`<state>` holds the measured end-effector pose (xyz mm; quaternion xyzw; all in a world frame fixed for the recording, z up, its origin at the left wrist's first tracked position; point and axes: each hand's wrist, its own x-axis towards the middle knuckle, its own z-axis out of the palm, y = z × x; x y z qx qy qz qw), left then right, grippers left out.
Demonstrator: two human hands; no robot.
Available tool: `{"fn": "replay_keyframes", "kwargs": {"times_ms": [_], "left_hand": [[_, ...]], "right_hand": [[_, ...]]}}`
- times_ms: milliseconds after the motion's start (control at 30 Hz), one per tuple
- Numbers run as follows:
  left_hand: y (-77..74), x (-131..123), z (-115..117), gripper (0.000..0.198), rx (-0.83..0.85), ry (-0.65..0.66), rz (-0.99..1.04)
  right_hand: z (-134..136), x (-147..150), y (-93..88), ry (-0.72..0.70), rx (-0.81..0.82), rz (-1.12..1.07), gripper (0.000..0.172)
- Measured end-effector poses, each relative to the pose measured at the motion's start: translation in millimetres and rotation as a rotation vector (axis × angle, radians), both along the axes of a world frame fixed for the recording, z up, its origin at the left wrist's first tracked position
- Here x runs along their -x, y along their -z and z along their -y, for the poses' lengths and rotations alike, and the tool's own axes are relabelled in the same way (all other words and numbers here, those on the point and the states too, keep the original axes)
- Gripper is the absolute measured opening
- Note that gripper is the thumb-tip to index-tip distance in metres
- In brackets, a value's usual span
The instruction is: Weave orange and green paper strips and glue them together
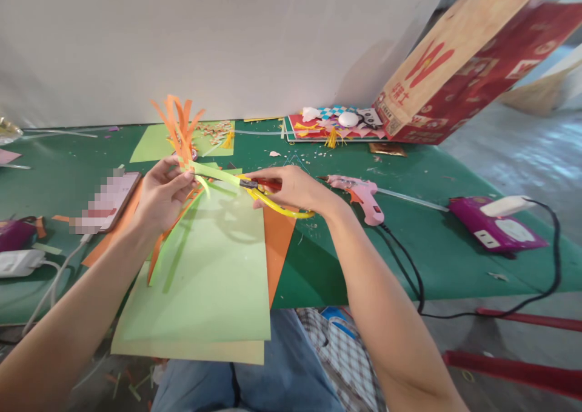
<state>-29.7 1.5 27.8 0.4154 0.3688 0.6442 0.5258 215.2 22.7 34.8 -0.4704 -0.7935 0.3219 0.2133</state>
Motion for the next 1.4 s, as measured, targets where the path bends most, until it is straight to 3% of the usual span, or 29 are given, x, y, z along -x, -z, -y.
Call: {"fn": "replay_keyframes", "kwargs": {"times_ms": [400, 600, 1400], "left_hand": [[8.6, 3, -5, 0.034, -0.039, 0.009, 0.016], [7.2, 0, -4, 0.032, -0.032, -0.011, 0.0], [4.5, -4, -1, 0.033, 0.093, -0.001, -0.038]], "right_hand": [[1, 8, 5.4, -0.006, -0.078, -0.064, 0.054], [1, 12, 7.1, -0.017, -0.09, -0.098, 0.061], [4, 23, 14.2, 0.031, -0.189, -0.178, 0.059]]}}
